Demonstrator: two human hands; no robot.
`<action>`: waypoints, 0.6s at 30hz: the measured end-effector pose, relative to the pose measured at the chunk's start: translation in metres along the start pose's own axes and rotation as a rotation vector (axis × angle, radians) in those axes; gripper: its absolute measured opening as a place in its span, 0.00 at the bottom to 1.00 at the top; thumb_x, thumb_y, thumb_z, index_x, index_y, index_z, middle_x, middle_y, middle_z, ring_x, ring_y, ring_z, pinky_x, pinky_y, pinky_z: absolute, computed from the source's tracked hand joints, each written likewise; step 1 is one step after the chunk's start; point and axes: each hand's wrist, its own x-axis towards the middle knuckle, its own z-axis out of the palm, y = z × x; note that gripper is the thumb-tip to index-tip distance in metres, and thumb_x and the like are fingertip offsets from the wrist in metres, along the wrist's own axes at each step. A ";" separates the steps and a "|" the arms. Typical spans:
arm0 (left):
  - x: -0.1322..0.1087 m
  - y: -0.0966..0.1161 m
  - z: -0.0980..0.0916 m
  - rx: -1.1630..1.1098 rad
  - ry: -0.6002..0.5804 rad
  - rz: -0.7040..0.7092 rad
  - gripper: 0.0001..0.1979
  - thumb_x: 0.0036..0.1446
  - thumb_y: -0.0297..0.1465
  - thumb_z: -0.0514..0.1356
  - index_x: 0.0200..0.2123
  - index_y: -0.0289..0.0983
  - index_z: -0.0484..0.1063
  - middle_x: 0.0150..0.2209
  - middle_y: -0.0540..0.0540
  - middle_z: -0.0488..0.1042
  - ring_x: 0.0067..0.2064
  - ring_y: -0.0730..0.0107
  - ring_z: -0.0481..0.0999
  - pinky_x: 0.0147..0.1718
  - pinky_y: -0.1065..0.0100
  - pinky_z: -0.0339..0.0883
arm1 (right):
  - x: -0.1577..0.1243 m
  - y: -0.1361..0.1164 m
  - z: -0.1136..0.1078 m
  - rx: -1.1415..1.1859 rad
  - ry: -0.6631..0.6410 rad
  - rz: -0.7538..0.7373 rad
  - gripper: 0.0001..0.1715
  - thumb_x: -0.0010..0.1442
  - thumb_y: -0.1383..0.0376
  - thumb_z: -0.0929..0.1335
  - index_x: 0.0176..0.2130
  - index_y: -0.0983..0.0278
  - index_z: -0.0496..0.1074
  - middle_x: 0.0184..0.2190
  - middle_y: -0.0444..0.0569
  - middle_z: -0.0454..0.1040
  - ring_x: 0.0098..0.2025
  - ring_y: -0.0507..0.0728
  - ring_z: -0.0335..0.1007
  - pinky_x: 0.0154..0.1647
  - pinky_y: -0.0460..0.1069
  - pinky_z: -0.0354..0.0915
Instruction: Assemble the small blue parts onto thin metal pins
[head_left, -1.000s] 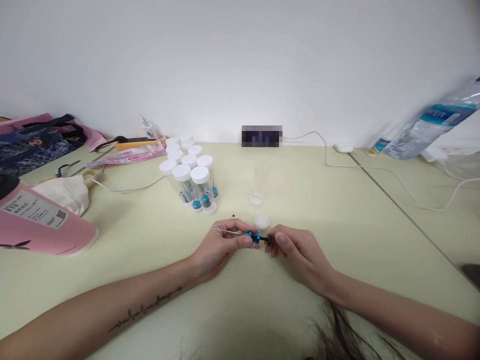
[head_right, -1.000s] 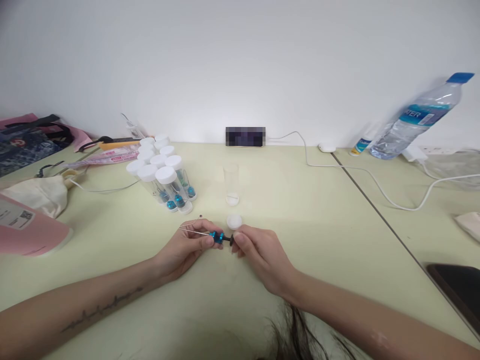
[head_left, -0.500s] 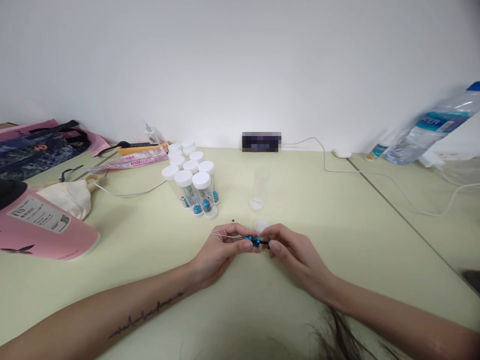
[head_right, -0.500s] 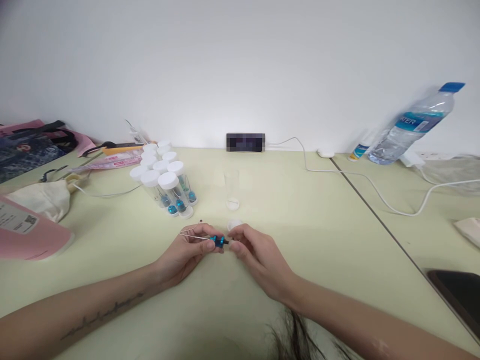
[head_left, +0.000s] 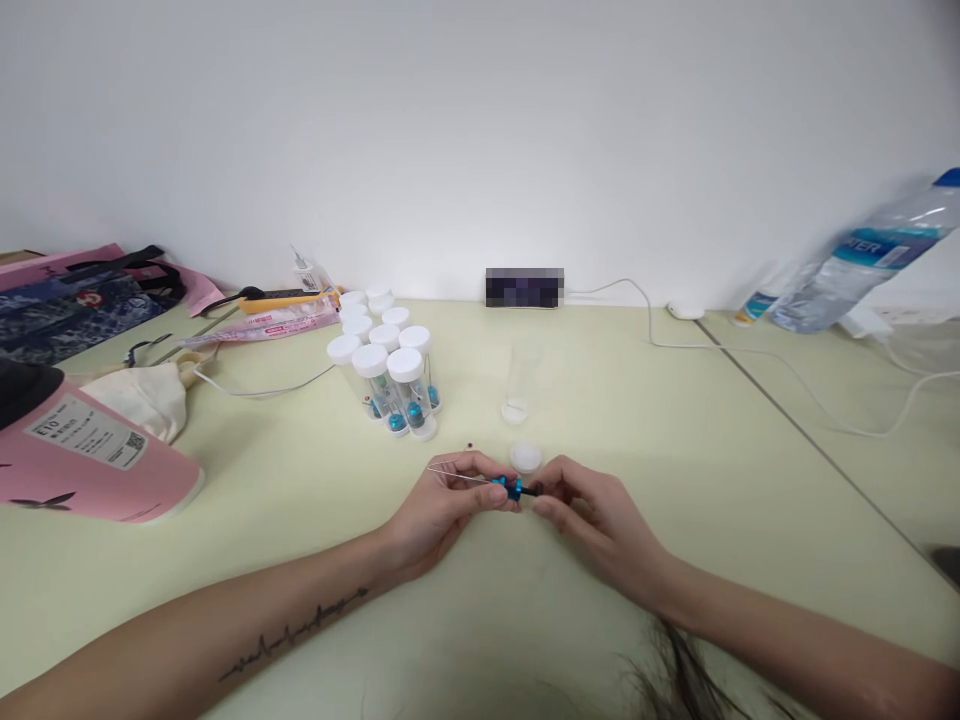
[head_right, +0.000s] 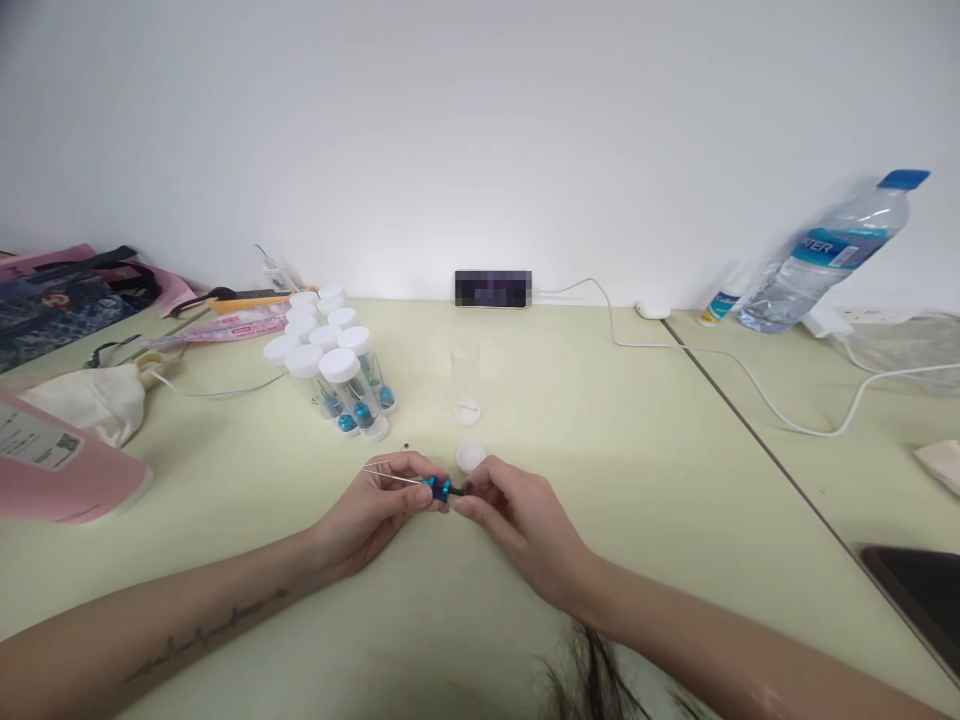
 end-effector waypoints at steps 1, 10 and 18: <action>0.000 0.000 0.000 0.009 -0.007 0.007 0.08 0.46 0.25 0.67 0.32 0.32 0.75 0.32 0.45 0.78 0.34 0.71 0.76 0.40 0.68 0.68 | 0.000 0.000 -0.001 -0.005 -0.027 0.000 0.15 0.65 0.58 0.60 0.30 0.63 0.64 0.22 0.41 0.62 0.24 0.50 0.57 0.25 0.44 0.54; -0.001 0.000 0.001 -0.036 0.002 -0.023 0.09 0.46 0.26 0.67 0.33 0.33 0.75 0.32 0.44 0.78 0.33 0.69 0.76 0.38 0.67 0.68 | 0.000 0.000 0.003 0.046 0.032 0.020 0.08 0.61 0.60 0.65 0.38 0.61 0.63 0.23 0.40 0.63 0.26 0.51 0.59 0.25 0.44 0.57; -0.001 0.000 0.001 0.019 -0.025 0.030 0.08 0.44 0.25 0.68 0.31 0.33 0.76 0.31 0.46 0.77 0.35 0.70 0.75 0.40 0.67 0.67 | 0.001 0.000 -0.002 -0.005 -0.063 -0.001 0.21 0.66 0.56 0.58 0.26 0.64 0.63 0.20 0.41 0.61 0.22 0.49 0.56 0.24 0.44 0.53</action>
